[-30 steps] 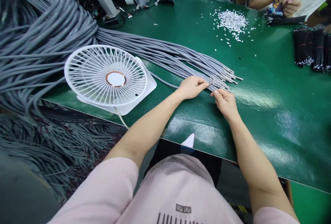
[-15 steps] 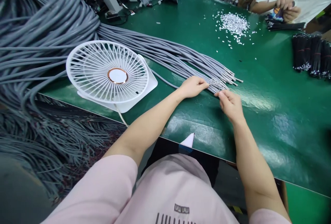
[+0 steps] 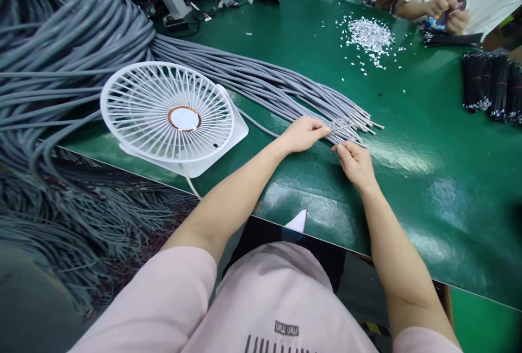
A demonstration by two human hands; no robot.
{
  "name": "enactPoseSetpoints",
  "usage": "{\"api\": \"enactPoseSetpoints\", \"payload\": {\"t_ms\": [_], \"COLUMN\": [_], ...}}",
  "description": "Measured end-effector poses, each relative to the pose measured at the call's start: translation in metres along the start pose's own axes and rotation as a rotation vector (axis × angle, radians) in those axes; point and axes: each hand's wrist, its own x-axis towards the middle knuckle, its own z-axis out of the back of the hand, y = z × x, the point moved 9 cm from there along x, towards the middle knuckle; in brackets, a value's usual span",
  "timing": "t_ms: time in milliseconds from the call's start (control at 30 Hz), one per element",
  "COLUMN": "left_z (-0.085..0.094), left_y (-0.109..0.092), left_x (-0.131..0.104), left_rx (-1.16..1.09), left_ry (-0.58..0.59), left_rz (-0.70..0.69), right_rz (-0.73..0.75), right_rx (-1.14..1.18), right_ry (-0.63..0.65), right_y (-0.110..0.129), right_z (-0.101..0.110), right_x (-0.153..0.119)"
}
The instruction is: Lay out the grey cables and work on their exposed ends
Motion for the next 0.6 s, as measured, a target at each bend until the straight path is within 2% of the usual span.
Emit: {"api": "enactPoseSetpoints", "payload": {"t_ms": [300, 433, 600], "left_z": [-0.003, -0.003, 0.002], "left_y": [-0.006, -0.011, -0.014], "left_x": [-0.002, -0.004, -0.005], "left_rx": [0.037, 0.052, 0.012], "left_ry": [0.012, 0.015, -0.018], "left_rz": [-0.034, -0.045, -0.061], "right_rz": [-0.05, 0.034, 0.146], "right_rx": [0.185, 0.236, 0.174], "right_ry": [-0.038, -0.057, -0.11], "right_y": [-0.007, 0.01, 0.03], "right_z": [-0.009, -0.009, 0.0], "right_x": [0.005, -0.001, -0.01]}}
